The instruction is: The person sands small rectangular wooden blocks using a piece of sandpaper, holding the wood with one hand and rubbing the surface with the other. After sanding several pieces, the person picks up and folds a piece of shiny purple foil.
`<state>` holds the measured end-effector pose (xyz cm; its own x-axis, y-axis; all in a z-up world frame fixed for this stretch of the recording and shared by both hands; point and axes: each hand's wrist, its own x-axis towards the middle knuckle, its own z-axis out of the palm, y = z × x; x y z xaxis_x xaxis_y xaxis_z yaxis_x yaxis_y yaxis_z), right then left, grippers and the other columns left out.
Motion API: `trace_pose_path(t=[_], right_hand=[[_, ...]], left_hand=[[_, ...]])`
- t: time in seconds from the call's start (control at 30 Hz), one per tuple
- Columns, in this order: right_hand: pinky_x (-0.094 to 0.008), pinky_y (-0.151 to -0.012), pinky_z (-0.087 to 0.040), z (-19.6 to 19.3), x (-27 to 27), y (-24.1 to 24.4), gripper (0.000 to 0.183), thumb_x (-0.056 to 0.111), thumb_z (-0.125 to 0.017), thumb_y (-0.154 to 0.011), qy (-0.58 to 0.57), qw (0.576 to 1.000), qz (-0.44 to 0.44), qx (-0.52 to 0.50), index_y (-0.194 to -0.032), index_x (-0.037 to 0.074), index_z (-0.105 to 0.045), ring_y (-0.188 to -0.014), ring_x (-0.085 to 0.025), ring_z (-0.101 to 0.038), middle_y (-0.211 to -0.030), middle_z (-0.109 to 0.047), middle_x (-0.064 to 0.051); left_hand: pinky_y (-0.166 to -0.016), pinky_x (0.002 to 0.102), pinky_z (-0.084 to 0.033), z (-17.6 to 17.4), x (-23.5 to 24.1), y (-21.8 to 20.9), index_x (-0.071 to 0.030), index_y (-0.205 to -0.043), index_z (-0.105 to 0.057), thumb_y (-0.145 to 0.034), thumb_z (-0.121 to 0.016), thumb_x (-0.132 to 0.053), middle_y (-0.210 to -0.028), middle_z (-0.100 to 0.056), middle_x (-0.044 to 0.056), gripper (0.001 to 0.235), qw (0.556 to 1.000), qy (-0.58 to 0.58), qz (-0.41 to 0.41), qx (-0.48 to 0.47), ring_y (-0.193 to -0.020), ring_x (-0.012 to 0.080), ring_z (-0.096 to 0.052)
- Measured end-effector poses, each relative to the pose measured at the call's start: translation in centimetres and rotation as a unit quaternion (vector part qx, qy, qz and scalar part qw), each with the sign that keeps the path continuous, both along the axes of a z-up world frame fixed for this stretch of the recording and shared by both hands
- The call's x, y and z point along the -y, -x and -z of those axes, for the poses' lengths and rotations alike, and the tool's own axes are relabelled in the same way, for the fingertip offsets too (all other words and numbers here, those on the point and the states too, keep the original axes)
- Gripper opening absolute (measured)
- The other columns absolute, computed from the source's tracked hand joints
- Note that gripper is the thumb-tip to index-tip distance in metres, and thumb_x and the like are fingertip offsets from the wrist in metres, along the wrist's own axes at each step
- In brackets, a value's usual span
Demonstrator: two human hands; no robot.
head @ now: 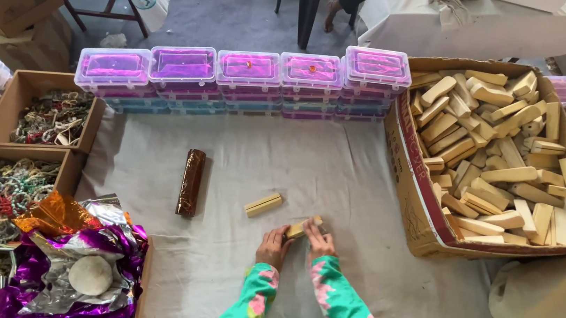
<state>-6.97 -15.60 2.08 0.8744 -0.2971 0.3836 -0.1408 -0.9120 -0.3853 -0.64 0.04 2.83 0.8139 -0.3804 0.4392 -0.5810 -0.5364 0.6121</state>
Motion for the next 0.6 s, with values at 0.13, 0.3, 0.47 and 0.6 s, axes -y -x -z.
trace_pose_path(t=[0.13, 0.3, 0.47, 0.6], right_hand=[[-0.032, -0.074, -0.059, -0.7, -2.7, -0.7, 0.08, -0.007, -0.057, -0.07, 0.003, 0.998, -0.047, -0.051, -0.141, 0.031, -0.06, -0.085, -0.027, -0.06, -0.15, -0.056, 0.013], [-0.036, -0.079, -0.054, 3.8, 3.7, -0.9, 0.082, -0.009, -0.052, -0.072, 0.026, 0.991, -0.112, 0.066, -0.146, 0.025, -0.057, -0.111, -0.021, -0.072, -0.154, -0.052, 0.004], [-0.032, -0.081, -0.059, 0.4, 0.0, -0.4, 0.077, -0.006, -0.058, -0.073, 0.031, 0.999, 0.02, -0.003, -0.14, 0.031, -0.062, -0.088, -0.026, -0.061, -0.149, -0.056, 0.013], [-0.033, -0.071, -0.06, -1.9, -2.9, 0.7, 0.076, -0.005, -0.06, -0.073, 0.049, 0.995, -0.047, -0.066, -0.141, 0.03, -0.062, -0.084, -0.025, -0.06, -0.151, -0.053, 0.016]], left_hand=[[-0.083, 0.037, -0.056, 1.9, 0.5, -0.6, -0.015, -0.13, -0.063, -0.09, -0.074, -0.023, -0.112, -0.07, 0.005, 0.043, 1.0, 0.006, -0.016, 0.007, -0.1, 0.0275, -0.065], [-0.081, 0.037, -0.056, -0.1, 0.1, 0.0, -0.015, -0.13, -0.064, -0.088, -0.076, -0.026, -0.109, -0.07, 0.005, 0.044, 1.0, 0.007, -0.004, 0.003, -0.096, 0.0278, -0.065], [-0.081, 0.037, -0.056, -0.4, 0.1, -0.2, -0.016, -0.128, -0.064, -0.088, -0.077, -0.026, -0.109, -0.07, 0.004, 0.044, 1.0, 0.012, -0.001, -0.009, -0.096, 0.027, -0.065], [-0.082, 0.037, -0.056, 0.2, -0.4, 0.0, -0.014, -0.13, -0.063, -0.089, -0.074, -0.021, -0.112, -0.07, 0.006, 0.043, 1.0, 0.021, 0.015, 0.002, -0.099, 0.0274, -0.065]])
